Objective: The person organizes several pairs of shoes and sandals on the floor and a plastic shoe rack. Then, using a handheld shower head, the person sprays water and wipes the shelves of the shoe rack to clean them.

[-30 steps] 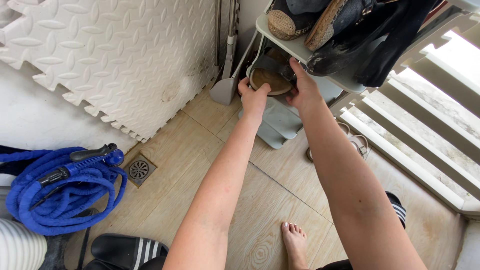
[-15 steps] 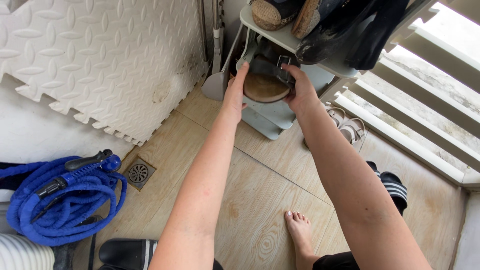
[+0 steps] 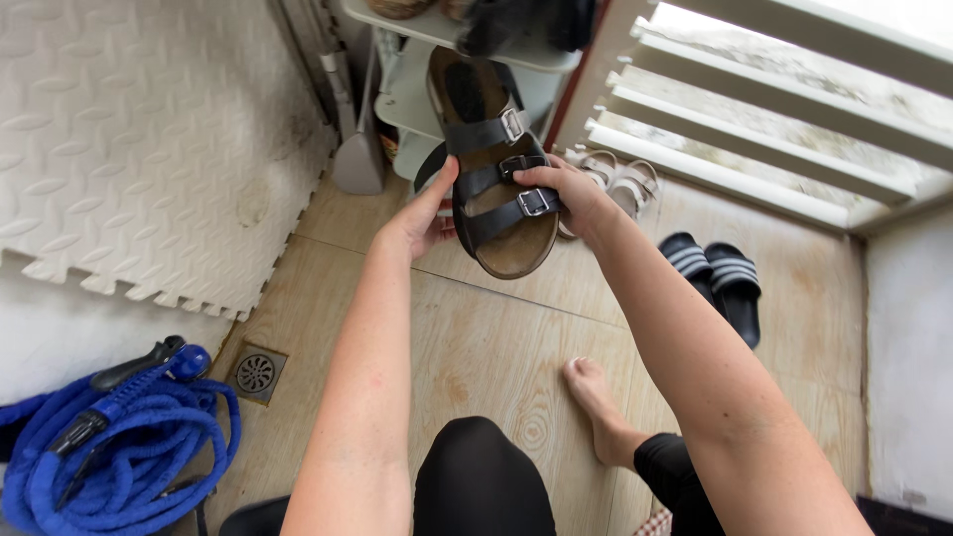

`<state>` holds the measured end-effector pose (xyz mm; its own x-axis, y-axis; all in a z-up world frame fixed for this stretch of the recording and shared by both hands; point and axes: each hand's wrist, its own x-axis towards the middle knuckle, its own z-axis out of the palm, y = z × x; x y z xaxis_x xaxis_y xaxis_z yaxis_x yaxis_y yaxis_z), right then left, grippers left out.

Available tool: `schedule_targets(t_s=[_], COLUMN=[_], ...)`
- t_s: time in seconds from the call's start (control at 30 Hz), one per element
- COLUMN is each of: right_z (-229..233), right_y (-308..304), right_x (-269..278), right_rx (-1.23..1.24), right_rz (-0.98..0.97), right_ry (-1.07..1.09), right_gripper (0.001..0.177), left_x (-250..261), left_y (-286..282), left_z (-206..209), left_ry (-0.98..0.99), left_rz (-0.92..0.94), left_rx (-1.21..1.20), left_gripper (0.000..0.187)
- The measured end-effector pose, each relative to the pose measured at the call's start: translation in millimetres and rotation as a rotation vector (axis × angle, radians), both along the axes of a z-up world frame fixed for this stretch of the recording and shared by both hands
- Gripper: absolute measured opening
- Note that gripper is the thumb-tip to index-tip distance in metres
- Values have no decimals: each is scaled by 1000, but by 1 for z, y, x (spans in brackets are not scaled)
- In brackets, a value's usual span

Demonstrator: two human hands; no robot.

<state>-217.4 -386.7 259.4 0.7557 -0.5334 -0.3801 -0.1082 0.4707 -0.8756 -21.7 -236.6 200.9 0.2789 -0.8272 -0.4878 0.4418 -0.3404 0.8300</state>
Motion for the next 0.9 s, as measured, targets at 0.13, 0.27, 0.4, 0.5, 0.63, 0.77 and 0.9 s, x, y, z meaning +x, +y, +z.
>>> schedule_targets(t_s=[0.13,0.27,0.4,0.5,0.63,0.77,0.9], right_z=[8,-2,-28,-61,-119,-211,-285], right_y=[-12,-28,-66,-89,-130,-146,-155], right_x=[-41,-90,-151,-206,-252,-276,-306], right_rx=[-67,-48,-26,-68,-393,-577,-451], right_rz=[117,378,453,367,137,-125,-244], right_ry=[112,123,282,388,738,866,903], right_gripper=[69,75,82,77,76,83,92], left_x=[-13,-35,-99,-152,-229,-291,-320], left_y=[17,13,-8,-51,-139,-202,-233], left_z=[-38,-45,-79,-117,-174,-217,-223], left_ry=[151,108,29,21,-256,-685,-827], left_rz=[-235,-527,-620,-430,-201,-211,-264], left_rx=[-52,-101,170,305,316,81,-13], left_gripper=[100,94,95,93,76,56,50])
